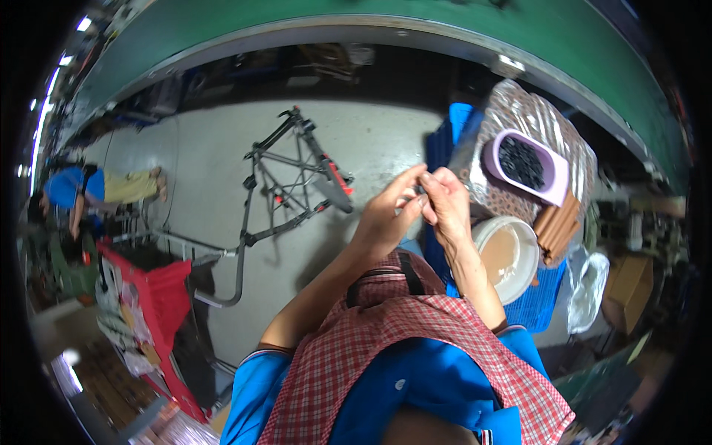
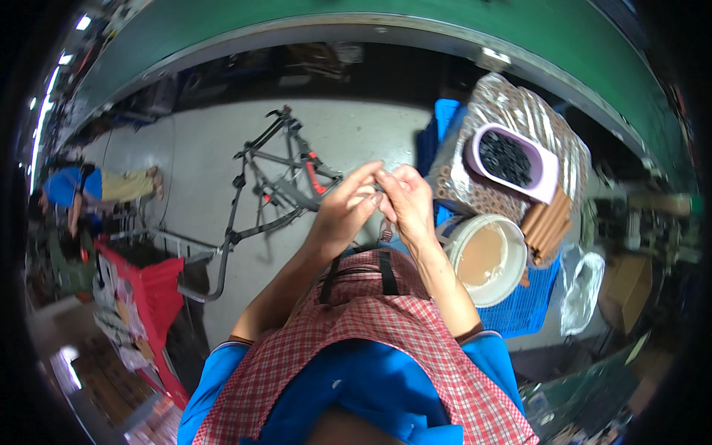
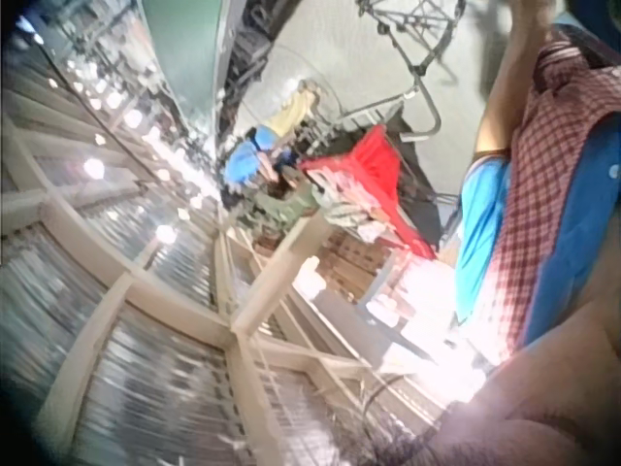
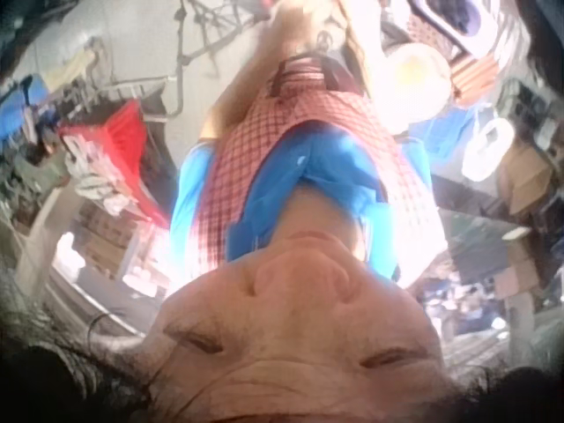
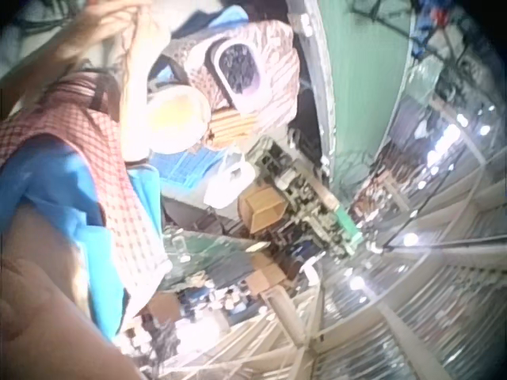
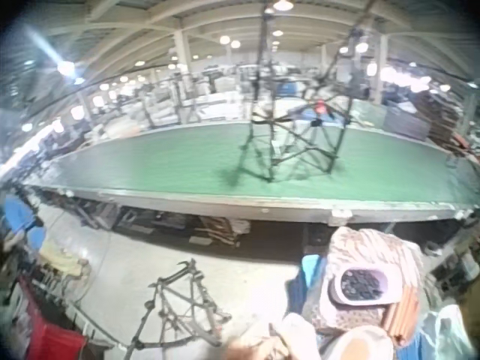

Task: The person repeatedly assembles walking aids by attaching brown foam handles and white foam sleeves to metal frames. They pick up frames, insert handles, and slide on sleeves, then place the assembled units onto a conveyor belt.

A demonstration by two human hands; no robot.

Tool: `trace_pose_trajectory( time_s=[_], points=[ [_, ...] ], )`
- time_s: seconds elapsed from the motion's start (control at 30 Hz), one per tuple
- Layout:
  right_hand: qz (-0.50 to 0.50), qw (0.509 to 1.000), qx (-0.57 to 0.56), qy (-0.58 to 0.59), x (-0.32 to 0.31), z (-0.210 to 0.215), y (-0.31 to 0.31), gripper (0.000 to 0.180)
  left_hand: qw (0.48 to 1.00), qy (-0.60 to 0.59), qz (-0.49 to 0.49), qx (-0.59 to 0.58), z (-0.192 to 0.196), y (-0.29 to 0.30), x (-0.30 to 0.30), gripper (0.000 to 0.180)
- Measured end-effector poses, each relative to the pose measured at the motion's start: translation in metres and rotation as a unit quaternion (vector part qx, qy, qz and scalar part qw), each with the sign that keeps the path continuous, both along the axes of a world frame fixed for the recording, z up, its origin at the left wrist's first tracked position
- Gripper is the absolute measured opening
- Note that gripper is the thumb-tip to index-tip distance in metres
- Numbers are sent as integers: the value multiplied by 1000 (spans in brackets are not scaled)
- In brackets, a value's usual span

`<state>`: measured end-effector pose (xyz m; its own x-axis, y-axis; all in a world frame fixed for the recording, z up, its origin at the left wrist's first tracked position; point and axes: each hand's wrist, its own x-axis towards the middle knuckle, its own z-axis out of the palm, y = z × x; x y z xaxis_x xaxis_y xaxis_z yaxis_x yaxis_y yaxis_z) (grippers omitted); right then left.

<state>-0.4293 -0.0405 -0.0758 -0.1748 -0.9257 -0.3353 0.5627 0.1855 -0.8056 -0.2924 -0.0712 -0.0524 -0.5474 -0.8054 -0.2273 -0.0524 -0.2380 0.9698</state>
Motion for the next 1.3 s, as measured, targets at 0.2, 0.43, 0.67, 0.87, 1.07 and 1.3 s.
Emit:
trace_pose_trajectory(
  time_s=[0.2,0.43,0.67,0.87,1.07,1.3],
  points=[
    [58,970,14,237,68,13,16,19,973,-126,131,-141,2,39,56,38],
    [121,978,38,165,73,-2,15,21,931,-62,356,-57,4,79,199,23],
    [42,974,170,-142,1,-121,3,27,698,-129,681,-180,32,118,366,23],
    [106,989,99,3,49,-89,-2,28,784,-155,593,-97,-10,114,378,28],
    [70,981,-2,179,52,-44,-37,23,827,-154,538,-56,-2,114,382,26],
    [167,856,-248,422,98,12,-79,17,704,-31,702,-99,-24,92,342,32]
  ],
)
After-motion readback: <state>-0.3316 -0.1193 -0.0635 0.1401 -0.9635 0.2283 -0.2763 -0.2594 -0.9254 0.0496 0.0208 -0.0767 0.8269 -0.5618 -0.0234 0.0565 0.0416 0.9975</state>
